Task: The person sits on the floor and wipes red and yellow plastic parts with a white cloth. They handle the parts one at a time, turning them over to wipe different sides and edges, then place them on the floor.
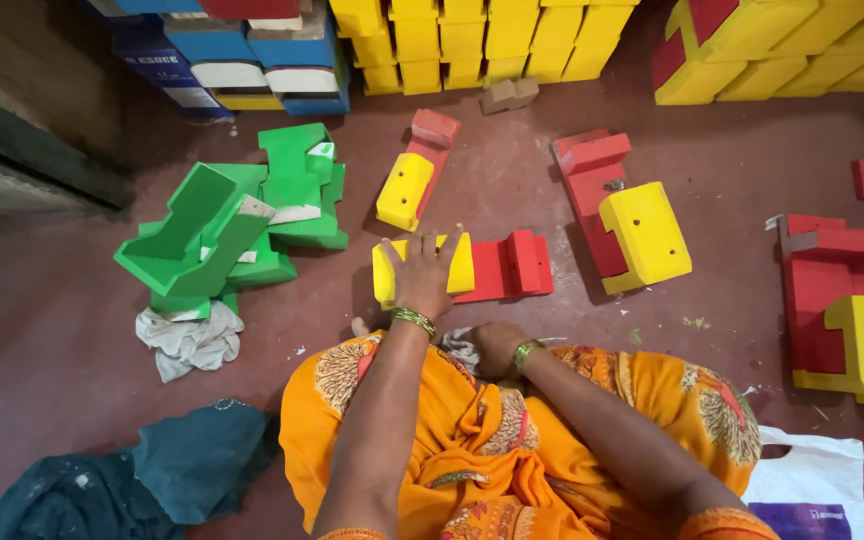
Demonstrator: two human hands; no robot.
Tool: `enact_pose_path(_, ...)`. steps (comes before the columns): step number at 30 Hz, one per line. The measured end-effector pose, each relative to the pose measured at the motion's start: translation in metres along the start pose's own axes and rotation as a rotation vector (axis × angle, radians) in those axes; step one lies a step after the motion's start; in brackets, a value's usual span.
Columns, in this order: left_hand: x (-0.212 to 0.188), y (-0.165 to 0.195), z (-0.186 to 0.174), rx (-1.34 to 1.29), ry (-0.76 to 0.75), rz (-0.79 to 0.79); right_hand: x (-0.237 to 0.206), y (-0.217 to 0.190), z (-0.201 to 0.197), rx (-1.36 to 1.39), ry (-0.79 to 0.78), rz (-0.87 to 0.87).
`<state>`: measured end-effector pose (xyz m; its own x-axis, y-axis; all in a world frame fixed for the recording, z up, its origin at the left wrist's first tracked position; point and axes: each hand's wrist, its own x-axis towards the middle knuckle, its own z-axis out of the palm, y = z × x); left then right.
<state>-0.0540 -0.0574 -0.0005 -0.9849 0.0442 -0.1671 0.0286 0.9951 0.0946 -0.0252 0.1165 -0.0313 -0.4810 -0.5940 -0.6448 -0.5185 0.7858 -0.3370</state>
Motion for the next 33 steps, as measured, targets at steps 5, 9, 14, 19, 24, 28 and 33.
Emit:
enact_pose_path(5,-0.006,-0.002,-0.013,-0.004,0.096,0.007,-0.028,0.019,-0.036,0.133,0.173,0.194)
enact_pose_path(9,-0.006,-0.001,-0.017,-0.262,0.320,-0.060,-0.051,0.056,-0.063,0.170,0.405,0.397)
enact_pose_path(14,-0.005,0.004,-0.010,-0.681,0.528,-0.120,-0.068,0.061,-0.064,0.585,0.888,0.297)
enact_pose_path(19,-0.005,0.006,0.005,-0.785,0.635,-0.054,-0.055,0.044,-0.053,0.498,1.133,0.159)
enact_pose_path(24,-0.005,0.009,0.018,-0.847,0.717,-0.133,-0.044,0.028,-0.055,0.535,1.255,-0.050)
enact_pose_path(28,-0.010,0.006,0.013,-0.769,0.758,-0.139,-0.024,0.004,-0.089,0.178,1.416,-0.284)
enact_pose_path(33,-0.017,0.009,0.009,-0.824,0.843,-0.023,-0.006,-0.025,-0.115,0.034,1.299,-0.282)
